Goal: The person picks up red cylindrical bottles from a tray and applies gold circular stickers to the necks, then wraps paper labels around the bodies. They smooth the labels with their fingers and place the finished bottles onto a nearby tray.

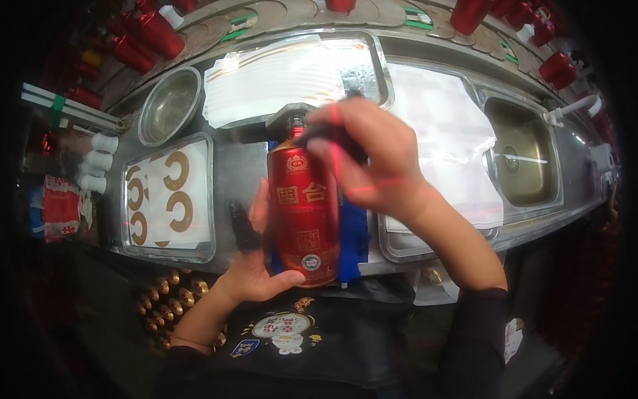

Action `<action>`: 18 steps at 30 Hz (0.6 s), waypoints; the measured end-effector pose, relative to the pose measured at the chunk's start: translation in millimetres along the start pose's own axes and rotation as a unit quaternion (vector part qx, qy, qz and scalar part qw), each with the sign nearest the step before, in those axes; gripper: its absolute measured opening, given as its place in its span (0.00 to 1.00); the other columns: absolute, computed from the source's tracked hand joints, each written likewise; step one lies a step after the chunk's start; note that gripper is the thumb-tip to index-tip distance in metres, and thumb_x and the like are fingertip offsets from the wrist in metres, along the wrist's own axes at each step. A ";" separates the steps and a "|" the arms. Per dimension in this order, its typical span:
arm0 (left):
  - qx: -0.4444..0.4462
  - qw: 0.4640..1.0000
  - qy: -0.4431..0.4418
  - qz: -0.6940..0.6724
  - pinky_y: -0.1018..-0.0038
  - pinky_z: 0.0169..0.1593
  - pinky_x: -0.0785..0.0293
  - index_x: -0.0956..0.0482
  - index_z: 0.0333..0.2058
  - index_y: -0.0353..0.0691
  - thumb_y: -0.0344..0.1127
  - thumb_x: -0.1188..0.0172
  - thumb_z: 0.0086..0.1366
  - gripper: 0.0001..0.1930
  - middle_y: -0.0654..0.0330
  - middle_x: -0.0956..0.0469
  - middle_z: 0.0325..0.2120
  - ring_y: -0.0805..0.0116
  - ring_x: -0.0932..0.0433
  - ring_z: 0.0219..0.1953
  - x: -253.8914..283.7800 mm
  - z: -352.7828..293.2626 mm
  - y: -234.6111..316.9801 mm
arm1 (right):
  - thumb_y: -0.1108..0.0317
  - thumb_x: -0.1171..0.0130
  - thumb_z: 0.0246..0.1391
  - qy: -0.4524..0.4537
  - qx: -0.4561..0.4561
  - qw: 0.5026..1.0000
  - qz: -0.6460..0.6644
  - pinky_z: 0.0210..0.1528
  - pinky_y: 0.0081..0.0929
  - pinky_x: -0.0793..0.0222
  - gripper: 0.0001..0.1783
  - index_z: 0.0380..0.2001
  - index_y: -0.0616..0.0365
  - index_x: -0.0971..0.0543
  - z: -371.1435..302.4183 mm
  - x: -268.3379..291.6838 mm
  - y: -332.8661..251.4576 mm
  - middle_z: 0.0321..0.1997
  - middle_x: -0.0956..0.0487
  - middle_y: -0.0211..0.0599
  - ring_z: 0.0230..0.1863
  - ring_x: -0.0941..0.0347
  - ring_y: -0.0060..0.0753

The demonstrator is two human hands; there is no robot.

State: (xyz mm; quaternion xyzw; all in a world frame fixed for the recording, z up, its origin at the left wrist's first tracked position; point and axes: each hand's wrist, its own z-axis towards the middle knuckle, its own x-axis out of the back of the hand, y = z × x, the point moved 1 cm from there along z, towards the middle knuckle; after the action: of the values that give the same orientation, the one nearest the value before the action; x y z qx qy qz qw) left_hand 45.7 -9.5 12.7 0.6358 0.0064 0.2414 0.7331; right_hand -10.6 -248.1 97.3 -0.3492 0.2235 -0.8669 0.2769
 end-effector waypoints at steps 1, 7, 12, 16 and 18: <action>-0.025 1.000 0.002 0.018 0.51 0.75 0.66 0.86 0.71 0.43 0.45 0.27 0.58 0.69 0.29 0.69 0.73 0.38 0.61 0.77 -0.1 0.3 0.8 | 0.78 0.32 0.47 -0.046 0.024 0.997 0.052 0.32 0.32 0.26 0.14 0.40 0.62 0.20 -5.2 4.1 -12.9 0.33 0.19 0.41 0.29 0.23 0.41; 0.022 0.998 -0.023 0.054 0.52 0.75 0.68 0.77 0.72 0.33 0.50 0.28 0.58 0.66 0.34 0.67 0.74 0.41 0.63 0.77 2.2 -3.1 -3.8 | 0.74 0.34 0.49 -0.106 0.040 0.992 -0.058 0.32 0.36 0.28 0.14 0.41 0.57 0.22 -11.7 -21.2 7.5 0.31 0.24 0.39 0.30 0.25 0.44; -0.019 1.000 0.011 -0.016 0.52 0.75 0.63 0.66 0.74 0.32 0.43 0.31 0.59 0.59 0.38 0.67 0.75 0.41 0.64 0.77 8.3 -14.3 -5.0 | 0.73 0.31 0.46 -0.094 0.182 0.972 -0.114 0.26 0.32 0.30 0.09 0.33 0.53 0.18 -50.4 -13.8 -18.0 0.25 0.31 0.27 0.30 0.27 0.33; -0.036 0.999 0.008 -0.040 0.50 0.76 0.67 0.68 0.74 0.32 0.46 0.34 0.58 0.58 0.38 0.70 0.75 0.41 0.66 0.77 13.0 -18.1 9.5 | 0.69 0.27 0.44 -0.093 0.202 0.967 0.128 0.24 0.26 0.30 0.06 0.27 0.53 0.15 -92.5 -9.5 -69.4 0.19 0.38 0.25 0.31 0.27 0.28; 0.008 0.998 -0.060 0.029 0.54 0.76 0.64 0.74 0.73 0.33 0.51 0.29 0.56 0.65 0.38 0.71 0.75 0.45 0.65 0.77 13.4 -14.4 16.8 | 0.72 0.31 0.39 -0.087 0.096 0.989 0.074 0.30 0.31 0.28 0.14 0.34 0.57 0.18 -94.6 -5.2 -56.9 0.25 0.30 0.30 0.29 0.28 0.35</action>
State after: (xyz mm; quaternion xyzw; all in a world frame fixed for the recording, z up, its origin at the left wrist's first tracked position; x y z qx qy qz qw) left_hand 47.2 9.9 29.6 0.6548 -0.0542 0.2237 0.7199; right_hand -94.8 -183.8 65.7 -0.3774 0.1395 -0.8278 0.3910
